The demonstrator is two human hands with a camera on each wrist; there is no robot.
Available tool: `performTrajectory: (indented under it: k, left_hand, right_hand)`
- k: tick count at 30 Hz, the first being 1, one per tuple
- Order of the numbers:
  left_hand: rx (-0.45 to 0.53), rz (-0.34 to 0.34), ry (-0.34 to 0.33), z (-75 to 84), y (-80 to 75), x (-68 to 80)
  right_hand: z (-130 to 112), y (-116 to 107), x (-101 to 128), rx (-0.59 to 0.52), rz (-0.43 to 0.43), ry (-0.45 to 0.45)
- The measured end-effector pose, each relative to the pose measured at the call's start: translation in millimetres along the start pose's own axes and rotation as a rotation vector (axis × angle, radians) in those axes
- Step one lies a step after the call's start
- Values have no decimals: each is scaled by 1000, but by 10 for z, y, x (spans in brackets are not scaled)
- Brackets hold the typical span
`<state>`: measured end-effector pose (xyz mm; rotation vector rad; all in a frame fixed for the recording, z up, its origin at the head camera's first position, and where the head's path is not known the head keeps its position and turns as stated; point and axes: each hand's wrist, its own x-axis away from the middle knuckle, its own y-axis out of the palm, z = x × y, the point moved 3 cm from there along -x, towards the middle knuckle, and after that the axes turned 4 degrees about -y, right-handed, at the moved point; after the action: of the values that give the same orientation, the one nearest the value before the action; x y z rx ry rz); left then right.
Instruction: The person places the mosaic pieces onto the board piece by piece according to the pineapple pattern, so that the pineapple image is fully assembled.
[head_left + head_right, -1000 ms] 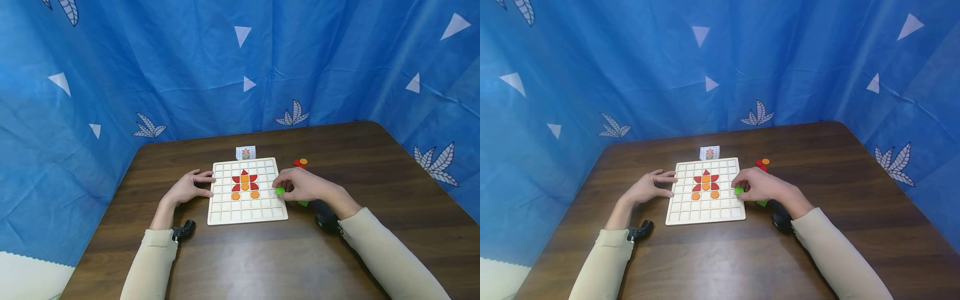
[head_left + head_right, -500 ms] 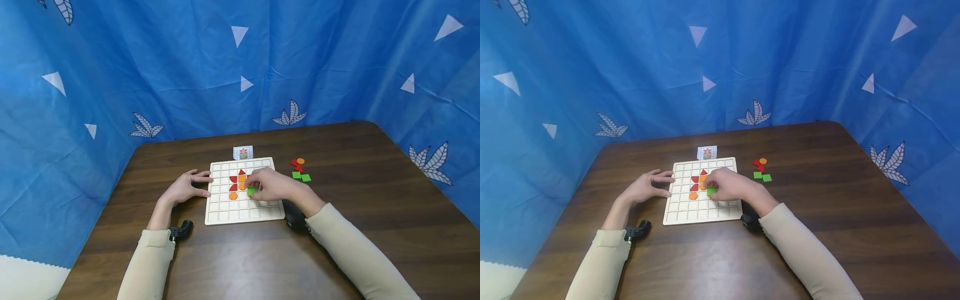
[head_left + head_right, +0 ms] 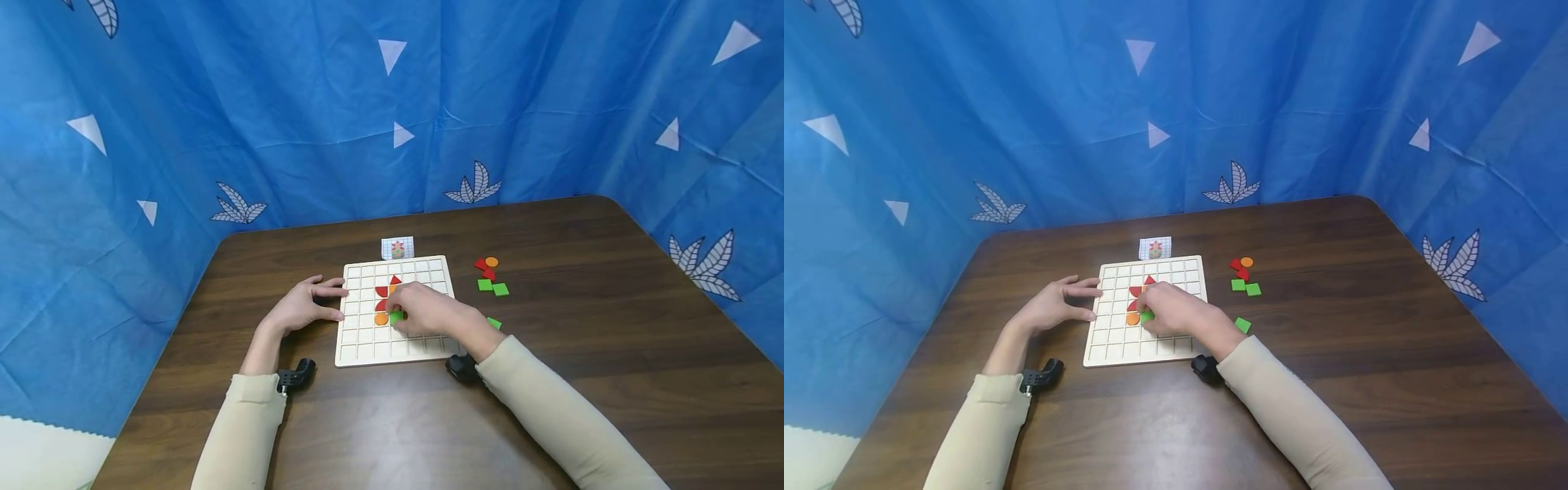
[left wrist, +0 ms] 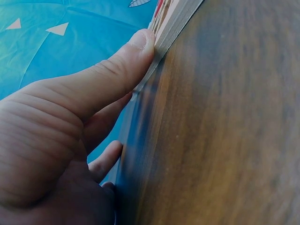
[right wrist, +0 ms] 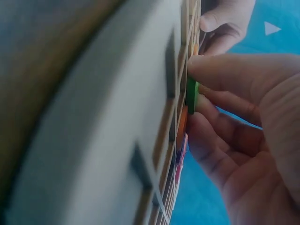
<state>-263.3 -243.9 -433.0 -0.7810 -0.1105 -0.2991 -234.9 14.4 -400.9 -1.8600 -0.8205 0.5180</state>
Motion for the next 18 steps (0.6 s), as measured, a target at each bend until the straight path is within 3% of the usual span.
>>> performTrajectory:
  k: [18]
  left_hand:
    - [19,3,-16,-15,3,-8]
  right_hand:
    - [69,-21,107,-57,85,-17]
